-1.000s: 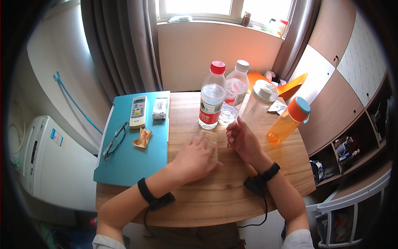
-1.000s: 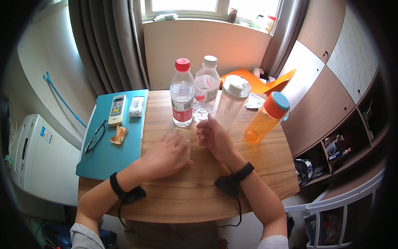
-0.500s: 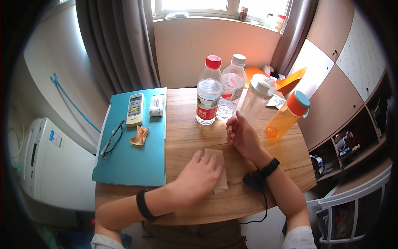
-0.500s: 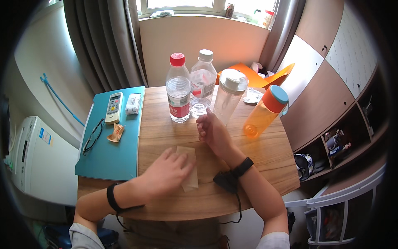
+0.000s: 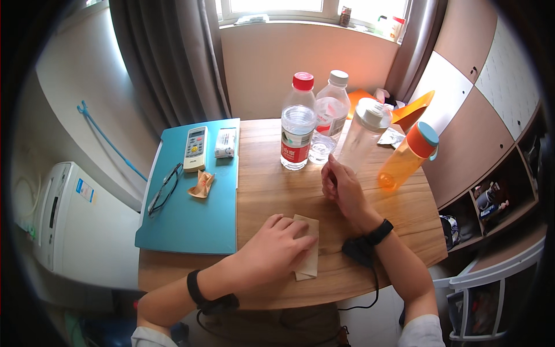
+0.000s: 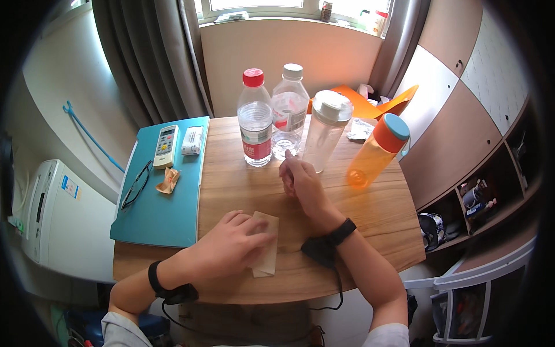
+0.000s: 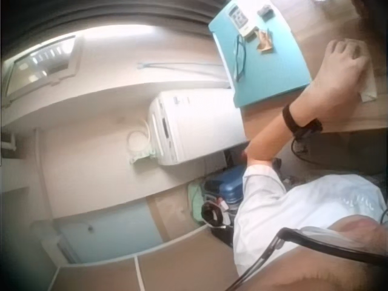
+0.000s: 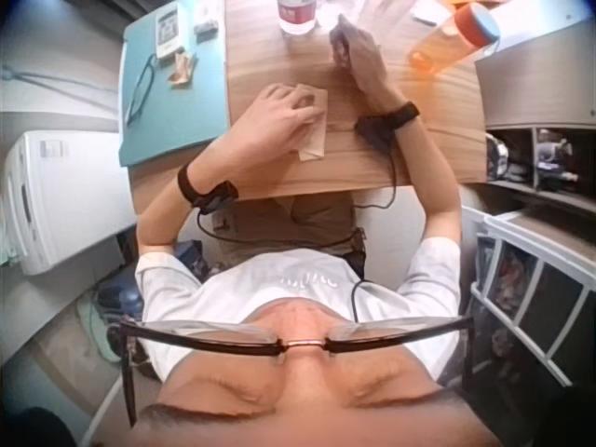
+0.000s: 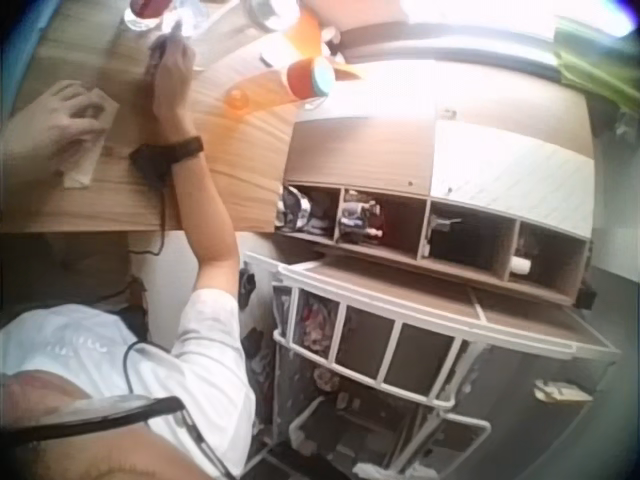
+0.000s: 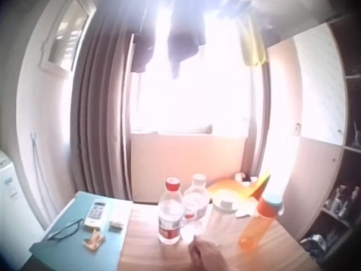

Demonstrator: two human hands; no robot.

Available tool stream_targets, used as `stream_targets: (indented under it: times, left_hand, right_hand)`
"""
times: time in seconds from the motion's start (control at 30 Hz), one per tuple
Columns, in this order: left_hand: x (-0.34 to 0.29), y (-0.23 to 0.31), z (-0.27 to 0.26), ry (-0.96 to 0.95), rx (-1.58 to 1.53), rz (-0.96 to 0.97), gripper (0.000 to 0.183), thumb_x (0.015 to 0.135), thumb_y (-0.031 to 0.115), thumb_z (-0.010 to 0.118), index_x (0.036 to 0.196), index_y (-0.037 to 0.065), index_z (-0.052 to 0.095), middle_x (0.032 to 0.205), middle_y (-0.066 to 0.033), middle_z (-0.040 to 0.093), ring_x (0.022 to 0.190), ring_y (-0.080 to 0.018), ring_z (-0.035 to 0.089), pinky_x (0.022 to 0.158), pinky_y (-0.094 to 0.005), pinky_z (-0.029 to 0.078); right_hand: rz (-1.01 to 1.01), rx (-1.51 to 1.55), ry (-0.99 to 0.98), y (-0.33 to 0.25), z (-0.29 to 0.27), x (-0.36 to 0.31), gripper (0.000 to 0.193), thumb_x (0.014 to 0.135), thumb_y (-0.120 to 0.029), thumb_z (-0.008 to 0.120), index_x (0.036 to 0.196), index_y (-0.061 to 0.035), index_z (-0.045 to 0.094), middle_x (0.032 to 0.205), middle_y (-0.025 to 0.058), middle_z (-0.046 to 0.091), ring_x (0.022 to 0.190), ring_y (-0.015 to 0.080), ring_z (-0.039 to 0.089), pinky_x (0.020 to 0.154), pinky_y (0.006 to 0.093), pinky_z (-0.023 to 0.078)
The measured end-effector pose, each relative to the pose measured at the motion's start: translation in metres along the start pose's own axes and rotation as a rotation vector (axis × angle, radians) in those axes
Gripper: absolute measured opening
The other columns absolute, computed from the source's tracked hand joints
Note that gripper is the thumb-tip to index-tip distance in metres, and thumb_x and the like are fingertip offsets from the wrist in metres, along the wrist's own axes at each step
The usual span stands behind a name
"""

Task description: The person wipes the surface of a wooden desk with a cloth, moving it around several water bottles and a tablet.

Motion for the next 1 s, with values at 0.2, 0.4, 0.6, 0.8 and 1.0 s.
stream_targets:
  times: [0.2, 0.4, 0.6, 0.8, 1.0]
  left_hand:
    - [0.001, -0.018, 0.005, 0.125, -0.128, 0.049, 0.021, 0.096, 0.02, 0.067, 0.115, 0.01, 0.071, 0.126, -0.0112, 0.064, 0.117, -0.0332, 0.06, 0.107, -0.0465, 0.044]
    - [-0.001, -0.022, 0.012, 0.17, -0.08, 0.146, 0.022, 0.092, 0.021, 0.07, 0.109, 0.009, 0.072, 0.122, -0.0112, 0.065, 0.115, -0.0306, 0.06, 0.106, -0.0433, 0.044]
    - [-0.004, -0.019, 0.012, 0.17, 0.095, 0.174, 0.026, 0.092, 0.021, 0.071, 0.116, 0.011, 0.07, 0.12, -0.0111, 0.065, 0.117, -0.0305, 0.061, 0.111, -0.046, 0.043]
    - [-0.008, -0.022, 0.008, 0.122, 0.211, -0.061, 0.041, 0.095, 0.029, 0.069, 0.129, 0.007, 0.065, 0.135, -0.0159, 0.062, 0.129, -0.0313, 0.057, 0.117, -0.0511, 0.037]
    - [-0.009, -0.027, 0.008, 0.16, 0.287, -0.2, 0.042, 0.098, 0.031, 0.065, 0.132, 0.006, 0.063, 0.14, -0.0194, 0.059, 0.135, -0.0321, 0.054, 0.119, -0.0526, 0.035]
  right_hand:
    - [-0.136, -0.299, 0.023, -0.004, 0.004, -0.003, 0.051, 0.111, -0.038, 0.048, 0.073, -0.0052, 0.059, 0.06, -0.0044, 0.045, 0.054, 0.0054, 0.042, 0.05, 0.0237, 0.032]
    - [-0.289, -0.569, -0.023, 0.002, 0.005, -0.004, 0.05, 0.111, -0.034, 0.049, 0.074, -0.0022, 0.059, 0.061, -0.0026, 0.048, 0.059, 0.0057, 0.044, 0.054, 0.0258, 0.034]
    - [-0.351, -0.679, -0.064, 0.002, 0.009, -0.007, 0.046, 0.11, -0.032, 0.051, 0.077, -0.0006, 0.061, 0.063, 0.0009, 0.052, 0.061, 0.0076, 0.047, 0.057, 0.0279, 0.038]
    - [-0.347, -0.691, -0.088, -0.004, 0.013, -0.01, 0.045, 0.108, -0.031, 0.053, 0.078, 0.0007, 0.061, 0.064, 0.0045, 0.053, 0.064, 0.0115, 0.048, 0.06, 0.0319, 0.041]
    - [-0.331, -0.778, -0.11, -0.003, 0.01, -0.01, 0.046, 0.108, -0.034, 0.053, 0.079, 0.0007, 0.062, 0.064, 0.007, 0.054, 0.062, 0.0141, 0.05, 0.06, 0.0342, 0.042]
Point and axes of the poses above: each hand's wrist, its own x-axis towards the middle knuckle, its own z-axis out of the palm, y = z × x, the point moved 1 cm from there along x, towards the middle knuckle
